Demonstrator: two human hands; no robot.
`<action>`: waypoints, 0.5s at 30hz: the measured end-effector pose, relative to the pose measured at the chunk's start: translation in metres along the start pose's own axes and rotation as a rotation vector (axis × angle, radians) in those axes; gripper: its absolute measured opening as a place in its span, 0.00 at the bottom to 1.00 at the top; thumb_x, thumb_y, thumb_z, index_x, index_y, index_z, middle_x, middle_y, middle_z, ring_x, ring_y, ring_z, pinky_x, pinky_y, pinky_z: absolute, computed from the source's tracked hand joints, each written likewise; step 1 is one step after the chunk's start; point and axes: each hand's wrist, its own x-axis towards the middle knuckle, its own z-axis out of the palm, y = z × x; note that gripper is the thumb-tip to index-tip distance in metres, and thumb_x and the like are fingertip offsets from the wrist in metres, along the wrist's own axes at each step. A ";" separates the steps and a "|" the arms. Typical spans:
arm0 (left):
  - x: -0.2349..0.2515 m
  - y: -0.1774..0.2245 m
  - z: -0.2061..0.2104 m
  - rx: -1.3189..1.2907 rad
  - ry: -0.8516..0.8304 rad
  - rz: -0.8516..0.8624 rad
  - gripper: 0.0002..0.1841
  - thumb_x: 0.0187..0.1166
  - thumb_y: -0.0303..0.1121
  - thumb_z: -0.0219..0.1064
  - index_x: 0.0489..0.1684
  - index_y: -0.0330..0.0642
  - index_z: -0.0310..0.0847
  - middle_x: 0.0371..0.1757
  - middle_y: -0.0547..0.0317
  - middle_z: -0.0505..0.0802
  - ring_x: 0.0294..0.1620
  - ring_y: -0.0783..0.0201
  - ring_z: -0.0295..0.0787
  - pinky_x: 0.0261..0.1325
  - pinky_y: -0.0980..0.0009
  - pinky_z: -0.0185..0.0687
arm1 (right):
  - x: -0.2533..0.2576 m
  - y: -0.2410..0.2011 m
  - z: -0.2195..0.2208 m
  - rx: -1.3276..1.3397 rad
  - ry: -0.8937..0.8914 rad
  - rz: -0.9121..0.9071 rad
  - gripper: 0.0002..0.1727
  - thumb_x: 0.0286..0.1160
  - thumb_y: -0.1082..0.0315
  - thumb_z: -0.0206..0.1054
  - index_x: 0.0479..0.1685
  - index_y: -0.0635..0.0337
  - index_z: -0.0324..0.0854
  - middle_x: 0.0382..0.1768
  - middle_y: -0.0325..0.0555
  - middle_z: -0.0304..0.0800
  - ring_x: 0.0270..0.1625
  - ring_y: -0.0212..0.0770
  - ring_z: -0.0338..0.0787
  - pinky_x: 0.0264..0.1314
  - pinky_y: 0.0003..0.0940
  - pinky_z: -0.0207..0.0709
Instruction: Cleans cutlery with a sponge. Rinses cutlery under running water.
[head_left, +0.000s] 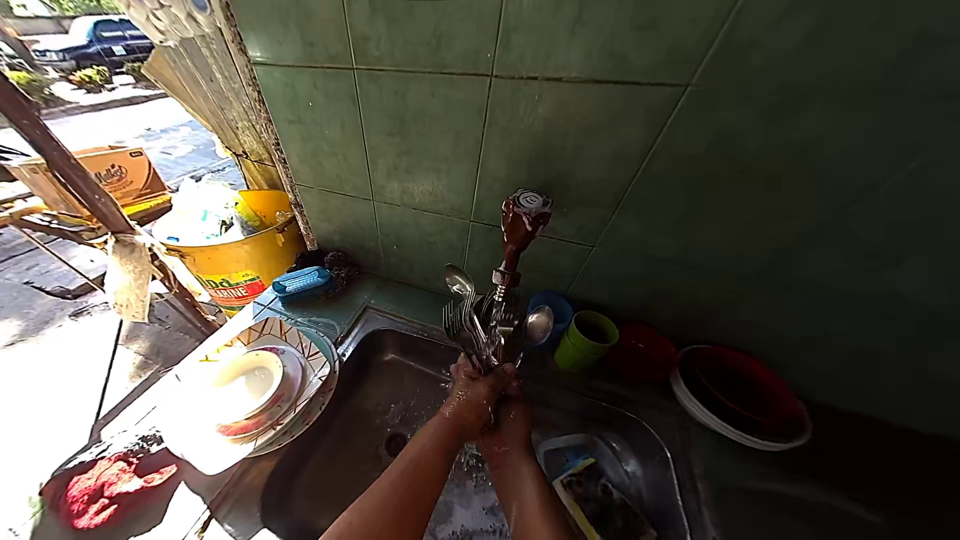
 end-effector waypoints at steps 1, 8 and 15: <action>-0.003 0.000 -0.004 -0.013 0.001 -0.010 0.05 0.83 0.24 0.64 0.49 0.34 0.78 0.31 0.60 0.89 0.35 0.69 0.89 0.50 0.70 0.87 | 0.000 0.003 -0.007 -0.112 -0.014 -0.007 0.21 0.96 0.56 0.38 0.56 0.56 0.76 0.38 0.42 0.87 0.40 0.35 0.90 0.43 0.32 0.86; -0.037 -0.008 -0.058 0.098 -0.358 -0.286 0.10 0.81 0.21 0.62 0.57 0.38 0.77 0.38 0.62 0.92 0.33 0.69 0.90 0.43 0.71 0.89 | 0.003 -0.034 0.001 -0.405 -0.145 -0.044 0.17 0.89 0.69 0.52 0.71 0.63 0.70 0.49 0.47 0.88 0.46 0.35 0.90 0.49 0.32 0.87; -0.055 -0.027 -0.069 0.002 -0.387 -0.336 0.08 0.89 0.33 0.53 0.48 0.45 0.78 0.35 0.67 0.92 0.33 0.71 0.90 0.43 0.72 0.89 | 0.010 -0.024 0.007 -0.796 -0.230 -0.088 0.08 0.82 0.71 0.65 0.43 0.68 0.84 0.38 0.43 0.88 0.43 0.30 0.87 0.53 0.28 0.83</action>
